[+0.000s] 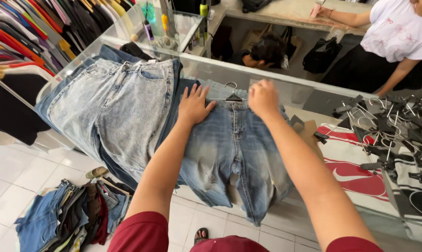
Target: The person hangs pairs of denim jeans and shorts onto hangers. They pick up a hanger, clip it onto the waistband of the clothing item placed on a glass counter, and then hang the item onto a clothing rack.
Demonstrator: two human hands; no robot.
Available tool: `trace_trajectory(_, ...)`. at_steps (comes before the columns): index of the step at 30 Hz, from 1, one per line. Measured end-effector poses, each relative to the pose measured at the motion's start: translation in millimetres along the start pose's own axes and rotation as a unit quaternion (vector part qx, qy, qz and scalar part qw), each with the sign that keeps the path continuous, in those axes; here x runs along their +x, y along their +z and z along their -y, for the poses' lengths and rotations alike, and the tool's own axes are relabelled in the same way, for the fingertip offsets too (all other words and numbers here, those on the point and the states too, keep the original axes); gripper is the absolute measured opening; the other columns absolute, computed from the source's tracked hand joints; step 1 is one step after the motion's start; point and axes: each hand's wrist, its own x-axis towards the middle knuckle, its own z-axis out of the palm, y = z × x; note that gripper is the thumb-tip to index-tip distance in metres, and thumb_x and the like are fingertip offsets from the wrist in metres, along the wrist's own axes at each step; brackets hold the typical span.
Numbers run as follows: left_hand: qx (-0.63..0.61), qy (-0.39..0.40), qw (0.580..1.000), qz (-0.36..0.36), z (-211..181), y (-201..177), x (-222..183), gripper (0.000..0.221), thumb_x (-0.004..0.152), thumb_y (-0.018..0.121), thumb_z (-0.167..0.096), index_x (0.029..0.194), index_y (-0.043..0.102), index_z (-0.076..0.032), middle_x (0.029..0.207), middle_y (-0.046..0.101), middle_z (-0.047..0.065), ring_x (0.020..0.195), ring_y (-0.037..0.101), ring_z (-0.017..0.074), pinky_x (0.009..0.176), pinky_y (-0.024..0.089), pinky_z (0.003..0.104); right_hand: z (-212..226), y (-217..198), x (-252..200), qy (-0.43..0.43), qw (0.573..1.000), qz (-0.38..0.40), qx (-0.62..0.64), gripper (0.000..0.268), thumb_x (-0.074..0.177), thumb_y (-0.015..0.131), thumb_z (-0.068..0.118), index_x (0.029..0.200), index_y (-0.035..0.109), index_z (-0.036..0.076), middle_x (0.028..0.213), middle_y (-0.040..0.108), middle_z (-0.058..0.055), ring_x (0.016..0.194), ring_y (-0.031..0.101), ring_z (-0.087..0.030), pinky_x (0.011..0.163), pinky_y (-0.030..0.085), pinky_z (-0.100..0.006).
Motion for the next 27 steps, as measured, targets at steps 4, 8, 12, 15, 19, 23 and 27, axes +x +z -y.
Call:
trace_trajectory(4, -0.053, 0.049, 0.984, -0.165, 21, 57, 22, 0.056, 0.105, 0.047, -0.039, 0.152, 0.046, -0.008, 0.145, 0.062, 0.014, 0.143, 0.051, 0.0261, 0.125, 0.029, 0.047, 49, 9, -29, -0.018, 0.978, -0.070, 0.194, 0.019, 0.093, 0.068, 0.022, 0.105, 0.071, 0.008, 0.100, 0.063, -0.015, 0.101, 0.063, -0.040, 0.091, 0.049, -0.050)
trace_trajectory(8, -0.062, 0.058, 0.976, -0.200, 29, 64, 24, 0.039, 0.099, 0.056, -0.036, 0.130, 0.061, -0.013, 0.124, 0.072, 0.012, 0.123, 0.066, 0.0279, 0.109, 0.045, 0.043, 57, 4, -33, -0.039, 0.994, 0.034, 0.101, 0.053, 0.096, 0.064, 0.051, 0.123, 0.063, 0.006, 0.111, 0.057, -0.011, 0.110, 0.057, -0.035, 0.097, 0.045, -0.051)
trace_trajectory(12, -0.072, 0.056, 0.980, -0.178, 25, 52, 18, 0.034, 0.096, 0.058, -0.042, 0.123, 0.059, -0.020, 0.121, 0.070, 0.009, 0.122, 0.065, 0.0287, 0.105, 0.046, 0.043, 49, 14, -34, -0.007, 0.995, 0.049, 0.088, 0.068, 0.093, 0.064, 0.062, 0.131, 0.065, 0.005, 0.117, 0.057, -0.013, 0.117, 0.052, -0.039, 0.099, 0.044, -0.054)
trace_trajectory(15, -0.075, 0.058, 0.983, -0.156, 19, 36, 10, 0.032, 0.097, 0.056, -0.043, 0.120, 0.054, -0.020, 0.117, 0.070, 0.011, 0.120, 0.065, 0.0304, 0.104, 0.045, 0.044, 49, 14, -32, 0.010, 0.995, 0.068, 0.069, 0.059, 0.092, 0.068, 0.055, 0.126, 0.061, 0.008, 0.117, 0.053, -0.013, 0.117, 0.049, -0.038, 0.099, 0.041, -0.054)
trace_trajectory(19, -0.066, 0.066, 0.984, -0.153, 10, 22, -7, 0.036, 0.097, 0.058, -0.040, 0.124, 0.051, -0.016, 0.117, 0.069, 0.013, 0.117, 0.066, 0.0329, 0.105, 0.046, 0.044, 52, 15, -32, -0.005, 0.996, 0.051, 0.073, 0.054, 0.096, 0.065, 0.052, 0.125, 0.055, 0.007, 0.115, 0.053, -0.013, 0.115, 0.050, -0.038, 0.098, 0.041, -0.054)
trace_trajectory(23, -0.080, 0.042, 0.983, -0.161, 1, 19, -24, 0.050, 0.096, 0.061, -0.043, 0.132, 0.048, -0.011, 0.121, 0.065, 0.018, 0.117, 0.065, 0.0375, 0.107, 0.046, 0.047, 52, 19, -34, -0.042, 0.994, 0.043, 0.090, 0.052, 0.106, 0.047, 0.054, 0.127, 0.050, 0.007, 0.114, 0.057, -0.016, 0.116, 0.053, -0.039, 0.098, 0.041, -0.055)
trace_trajectory(27, -0.086, 0.014, 0.980, -0.180, -10, 24, -43, 0.056, 0.095, 0.064, -0.040, 0.137, 0.049, -0.005, 0.123, 0.063, 0.021, 0.118, 0.064, 0.0404, 0.107, 0.047, 0.049, 50, 19, -41, -0.073, 0.990, 0.044, 0.116, 0.049, 0.103, 0.051, 0.051, 0.127, 0.049, 0.008, 0.116, 0.054, -0.015, 0.116, 0.051, -0.038, 0.097, 0.041, -0.053)
